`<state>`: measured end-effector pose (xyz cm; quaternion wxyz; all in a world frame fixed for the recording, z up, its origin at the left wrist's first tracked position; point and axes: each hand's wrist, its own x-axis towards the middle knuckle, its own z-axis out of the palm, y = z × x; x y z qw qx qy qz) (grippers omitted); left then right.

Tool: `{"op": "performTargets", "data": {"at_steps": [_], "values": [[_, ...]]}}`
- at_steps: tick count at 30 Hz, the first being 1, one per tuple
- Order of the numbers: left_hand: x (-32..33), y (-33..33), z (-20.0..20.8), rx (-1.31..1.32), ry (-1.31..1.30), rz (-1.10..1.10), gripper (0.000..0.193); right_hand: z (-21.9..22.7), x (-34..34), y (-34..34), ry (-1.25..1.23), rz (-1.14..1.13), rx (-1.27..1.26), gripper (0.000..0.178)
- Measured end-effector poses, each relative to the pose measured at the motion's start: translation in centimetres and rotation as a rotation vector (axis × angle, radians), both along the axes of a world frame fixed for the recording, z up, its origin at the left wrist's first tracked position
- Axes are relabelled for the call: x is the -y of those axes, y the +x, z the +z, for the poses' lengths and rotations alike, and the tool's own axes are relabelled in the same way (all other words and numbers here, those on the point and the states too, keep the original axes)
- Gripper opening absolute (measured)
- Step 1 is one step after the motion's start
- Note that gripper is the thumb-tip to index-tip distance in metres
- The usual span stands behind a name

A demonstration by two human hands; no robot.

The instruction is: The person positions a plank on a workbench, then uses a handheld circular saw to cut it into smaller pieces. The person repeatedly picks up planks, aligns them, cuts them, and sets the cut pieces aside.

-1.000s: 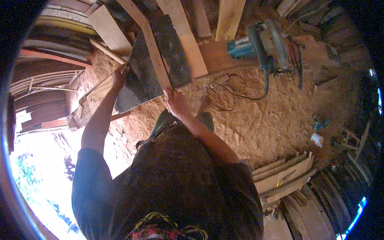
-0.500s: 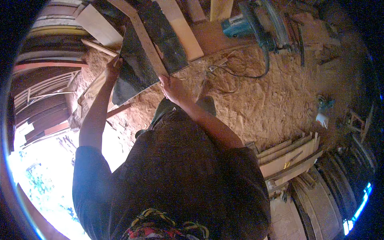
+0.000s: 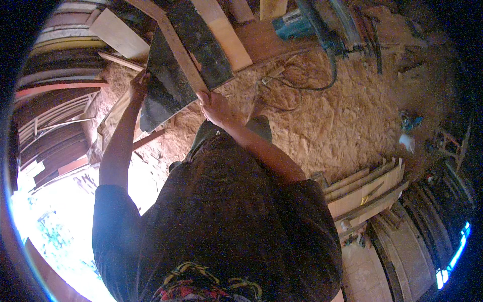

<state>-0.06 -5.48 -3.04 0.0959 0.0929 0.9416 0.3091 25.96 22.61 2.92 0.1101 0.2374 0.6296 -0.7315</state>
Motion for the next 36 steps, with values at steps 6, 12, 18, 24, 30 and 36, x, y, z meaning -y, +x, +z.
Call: {"op": "performTargets", "data": {"at_steps": [6, 12, 18, 24, 30, 36], "values": [[-1.4, 0.6, 1.7, -0.020, 0.022, -0.034, 0.046, -4.8, 0.7, 0.1, 0.401, -0.010, -0.440, 0.050], [0.3, 0.4, 0.4, 0.012, 0.062, 0.015, 0.046, -1.6, 0.2, 0.1, 0.070, 0.045, -0.190, 0.048], [-0.9, 0.5, 2.0, -0.027, 0.069, -0.054, 0.048, -5.8, 0.9, 0.3, 0.231, 0.061, -0.390, 0.048], [-0.6, 0.9, 1.3, 0.018, -0.112, 0.016, 0.048, -5.2, 0.4, 0.2, 0.146, 0.138, -0.221, 0.028], [-1.1, 0.9, 1.8, 0.048, -0.057, 0.027, 0.048, -7.9, 1.1, 0.3, 0.250, 0.046, -0.441, 0.044], [-0.3, 0.9, 1.5, 0.005, -0.046, -0.016, 0.051, -3.8, -0.2, 0.5, -0.045, 0.217, -0.101, 0.027]]}}
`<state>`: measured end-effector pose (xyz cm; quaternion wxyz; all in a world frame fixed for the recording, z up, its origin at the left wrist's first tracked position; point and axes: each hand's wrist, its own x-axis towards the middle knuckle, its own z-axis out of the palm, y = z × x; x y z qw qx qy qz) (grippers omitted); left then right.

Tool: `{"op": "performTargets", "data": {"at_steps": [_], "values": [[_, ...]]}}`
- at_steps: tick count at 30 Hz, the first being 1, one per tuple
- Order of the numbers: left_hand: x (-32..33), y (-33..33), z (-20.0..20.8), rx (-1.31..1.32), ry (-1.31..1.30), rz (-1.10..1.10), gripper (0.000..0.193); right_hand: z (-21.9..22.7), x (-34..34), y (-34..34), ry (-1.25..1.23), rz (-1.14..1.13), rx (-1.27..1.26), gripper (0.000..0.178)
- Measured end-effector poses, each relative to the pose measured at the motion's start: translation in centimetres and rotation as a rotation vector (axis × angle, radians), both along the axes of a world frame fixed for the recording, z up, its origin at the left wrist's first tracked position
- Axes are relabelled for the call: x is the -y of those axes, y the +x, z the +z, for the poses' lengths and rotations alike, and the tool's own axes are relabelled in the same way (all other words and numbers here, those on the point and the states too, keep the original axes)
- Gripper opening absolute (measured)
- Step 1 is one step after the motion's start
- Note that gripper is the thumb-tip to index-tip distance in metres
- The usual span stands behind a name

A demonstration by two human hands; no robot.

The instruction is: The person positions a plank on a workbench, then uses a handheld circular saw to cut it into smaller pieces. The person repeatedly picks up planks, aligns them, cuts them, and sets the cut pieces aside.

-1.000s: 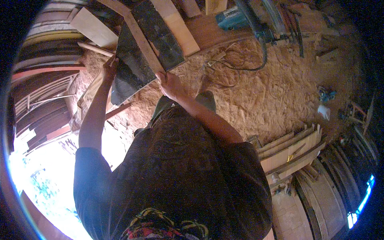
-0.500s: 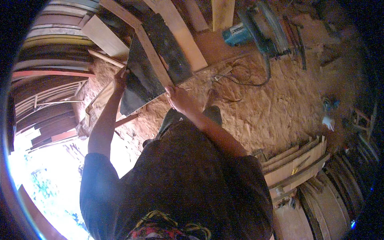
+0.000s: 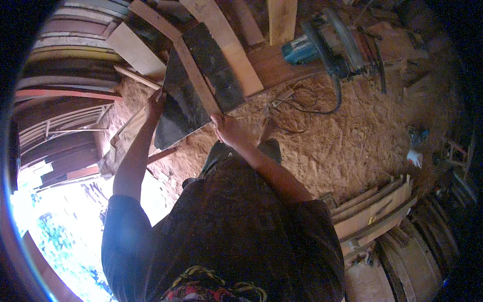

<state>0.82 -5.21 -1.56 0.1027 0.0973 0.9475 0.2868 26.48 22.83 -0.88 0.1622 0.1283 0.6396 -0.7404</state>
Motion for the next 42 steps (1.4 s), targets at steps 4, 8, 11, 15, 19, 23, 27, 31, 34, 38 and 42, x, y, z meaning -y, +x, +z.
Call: {"op": "performTargets", "data": {"at_steps": [4, 8, 11, 15, 19, 23, 27, 31, 34, 38, 42], "values": [[-4.3, 2.2, 2.7, -0.280, -0.141, -0.177, 0.065, 3.7, -0.8, -0.6, -0.052, -0.104, 0.163, 0.040], [-8.2, 5.9, 5.3, -0.020, -0.228, -0.264, 0.095, 3.9, -0.6, -0.6, -0.219, -0.205, 0.201, 0.049], [-11.6, 9.2, 8.8, 0.069, -0.349, -0.291, 0.119, 4.6, -0.5, -0.7, -0.204, -0.234, 0.244, 0.047], [-12.7, 10.2, 8.8, 0.109, -0.464, -0.334, 0.144, 5.1, -0.7, -0.8, -0.176, -0.207, 0.323, 0.042], [-13.6, 9.9, 8.6, 0.164, -0.504, -0.349, 0.149, 5.3, -2.3, -0.8, 0.259, -0.068, 0.141, 0.041], [-13.9, 10.1, 9.5, 0.219, -0.511, -0.323, 0.148, 10.1, -9.2, 0.3, 0.668, -0.234, -0.127, 0.030], [-14.2, 10.3, 10.5, 0.279, -0.518, -0.320, 0.146, 20.2, -20.4, -2.0, 1.483, -0.504, -0.516, 0.040], [-15.1, 9.8, 10.8, 0.307, -0.557, -0.332, 0.145, 18.8, -27.0, -4.7, 1.749, -0.344, -0.212, 0.055], [-14.4, 10.0, 9.6, 0.242, -0.549, -0.336, 0.145, 16.8, -30.8, -7.1, 1.672, -0.220, -0.042, 0.053], [-13.4, 9.9, 7.9, 0.149, -0.573, -0.363, 0.154, 18.9, -32.5, -8.5, 1.105, -0.188, 0.251, 0.047], [-13.9, 10.6, 9.2, 0.156, -0.557, -0.323, 0.148, 19.0, -34.0, -7.6, 0.930, -0.332, 0.061, 0.034]]}}
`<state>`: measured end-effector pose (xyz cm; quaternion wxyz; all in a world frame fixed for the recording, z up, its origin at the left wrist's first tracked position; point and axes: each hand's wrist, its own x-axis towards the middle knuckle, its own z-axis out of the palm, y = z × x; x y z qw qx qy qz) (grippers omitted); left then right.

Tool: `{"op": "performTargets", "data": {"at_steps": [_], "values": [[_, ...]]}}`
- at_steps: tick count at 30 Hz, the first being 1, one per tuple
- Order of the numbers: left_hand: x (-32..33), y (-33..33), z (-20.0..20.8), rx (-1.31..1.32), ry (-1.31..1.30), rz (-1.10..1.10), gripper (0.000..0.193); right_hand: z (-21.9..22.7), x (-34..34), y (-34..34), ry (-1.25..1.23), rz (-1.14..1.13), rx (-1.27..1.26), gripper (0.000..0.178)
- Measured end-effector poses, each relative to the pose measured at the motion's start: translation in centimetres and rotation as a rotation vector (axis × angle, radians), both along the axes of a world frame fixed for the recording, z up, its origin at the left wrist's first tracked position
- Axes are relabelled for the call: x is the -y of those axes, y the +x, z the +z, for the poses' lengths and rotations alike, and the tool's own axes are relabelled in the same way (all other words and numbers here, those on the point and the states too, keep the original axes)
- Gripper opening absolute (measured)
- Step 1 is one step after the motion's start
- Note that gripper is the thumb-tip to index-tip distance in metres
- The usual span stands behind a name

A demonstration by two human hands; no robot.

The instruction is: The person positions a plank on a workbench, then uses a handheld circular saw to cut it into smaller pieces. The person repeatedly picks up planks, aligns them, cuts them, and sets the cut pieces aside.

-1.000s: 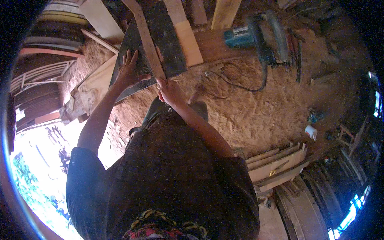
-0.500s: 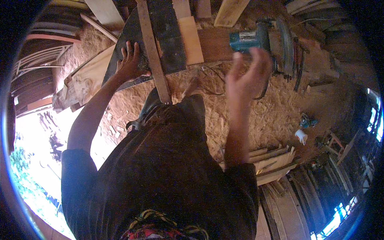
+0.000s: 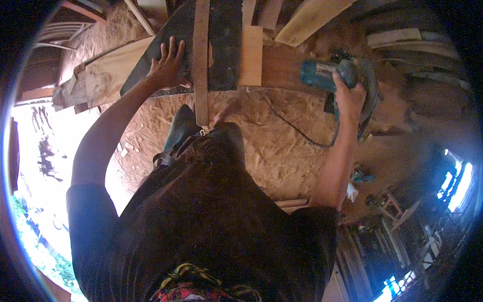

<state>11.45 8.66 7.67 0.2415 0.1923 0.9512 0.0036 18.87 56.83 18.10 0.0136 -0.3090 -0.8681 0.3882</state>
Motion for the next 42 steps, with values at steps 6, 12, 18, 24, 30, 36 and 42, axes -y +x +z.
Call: {"op": "performTargets", "data": {"at_steps": [6, 12, 18, 24, 30, 36, 42], "values": [[-0.8, -0.4, -0.5, 0.023, -0.032, -0.023, 0.149, 5.8, 5.0, 7.7, -0.394, -0.295, -0.171, 0.027], [-1.1, -0.6, 0.1, 0.039, -0.040, -0.012, 0.147, 8.9, 18.0, 13.0, -0.336, -0.303, -0.108, 0.017], [-1.6, -0.6, 1.5, 0.040, -0.035, -0.039, 0.140, 5.6, 24.1, 15.8, -0.367, -0.129, 0.002, 0.025], [-1.4, -0.6, 0.3, -0.011, -0.035, -0.040, 0.148, 4.2, 28.3, 14.7, -0.353, 0.026, 0.009, 0.029], [-1.5, -0.5, 0.9, -0.013, -0.031, -0.037, 0.143, 3.7, 29.9, 12.9, -0.474, 0.047, 0.071, 0.035], [-1.4, 0.0, 1.2, -0.033, 0.012, -0.031, 0.137, 3.8, 30.2, 12.3, -0.535, 0.060, 0.109, 0.022], [-1.1, -0.2, 0.9, -0.033, 0.017, -0.024, 0.141, 4.1, 30.2, 11.0, -0.590, 0.067, 0.128, 0.014]]}}
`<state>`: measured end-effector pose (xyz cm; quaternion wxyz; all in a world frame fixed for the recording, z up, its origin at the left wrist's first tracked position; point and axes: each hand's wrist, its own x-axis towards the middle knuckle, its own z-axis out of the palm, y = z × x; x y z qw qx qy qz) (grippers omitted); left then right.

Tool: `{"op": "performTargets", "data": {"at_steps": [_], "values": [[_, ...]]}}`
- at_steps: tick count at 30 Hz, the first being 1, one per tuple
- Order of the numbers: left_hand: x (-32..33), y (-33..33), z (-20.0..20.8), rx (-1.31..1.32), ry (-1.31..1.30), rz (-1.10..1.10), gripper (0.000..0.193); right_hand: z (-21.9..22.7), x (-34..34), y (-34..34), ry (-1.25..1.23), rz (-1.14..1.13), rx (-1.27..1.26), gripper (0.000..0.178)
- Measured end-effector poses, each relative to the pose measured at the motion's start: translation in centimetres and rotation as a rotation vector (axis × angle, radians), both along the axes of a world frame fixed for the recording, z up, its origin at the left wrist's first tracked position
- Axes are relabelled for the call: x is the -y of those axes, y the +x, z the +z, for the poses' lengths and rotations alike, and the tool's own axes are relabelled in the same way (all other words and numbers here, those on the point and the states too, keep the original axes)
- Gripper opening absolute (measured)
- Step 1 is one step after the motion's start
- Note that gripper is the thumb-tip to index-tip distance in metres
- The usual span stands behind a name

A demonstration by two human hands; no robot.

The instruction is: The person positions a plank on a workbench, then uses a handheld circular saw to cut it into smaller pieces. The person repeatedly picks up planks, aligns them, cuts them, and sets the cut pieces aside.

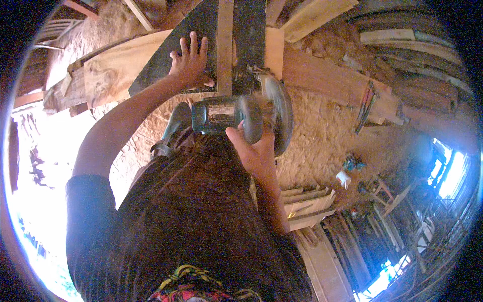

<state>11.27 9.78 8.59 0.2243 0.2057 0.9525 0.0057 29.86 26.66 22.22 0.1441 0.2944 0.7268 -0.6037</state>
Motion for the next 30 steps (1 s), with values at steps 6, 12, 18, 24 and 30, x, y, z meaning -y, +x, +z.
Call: {"op": "performTargets", "data": {"at_steps": [6, 12, 18, 24, 30], "values": [[0.0, 0.2, 0.3, 0.006, 0.019, 0.004, 0.139, 0.1, -0.1, -0.7, -0.014, -0.010, 0.000, 0.016], [0.3, 0.4, -0.2, -0.038, 0.087, -0.005, 0.135, -0.2, -0.5, -1.8, -0.029, -0.016, 0.019, 0.021], [0.2, 0.4, -0.1, -0.027, 0.080, -0.003, 0.134, -0.2, -0.5, -3.0, -0.062, -0.003, -0.005, 0.018], [0.7, 0.7, -1.2, -0.089, 0.080, -0.032, 0.131, 0.1, -0.4, -4.2, -0.081, -0.011, -0.033, 0.017], [1.6, 1.1, -2.2, -0.191, 0.142, -0.087, 0.120, 0.2, -0.3, -4.9, -0.083, -0.016, -0.037, 0.019]]}}
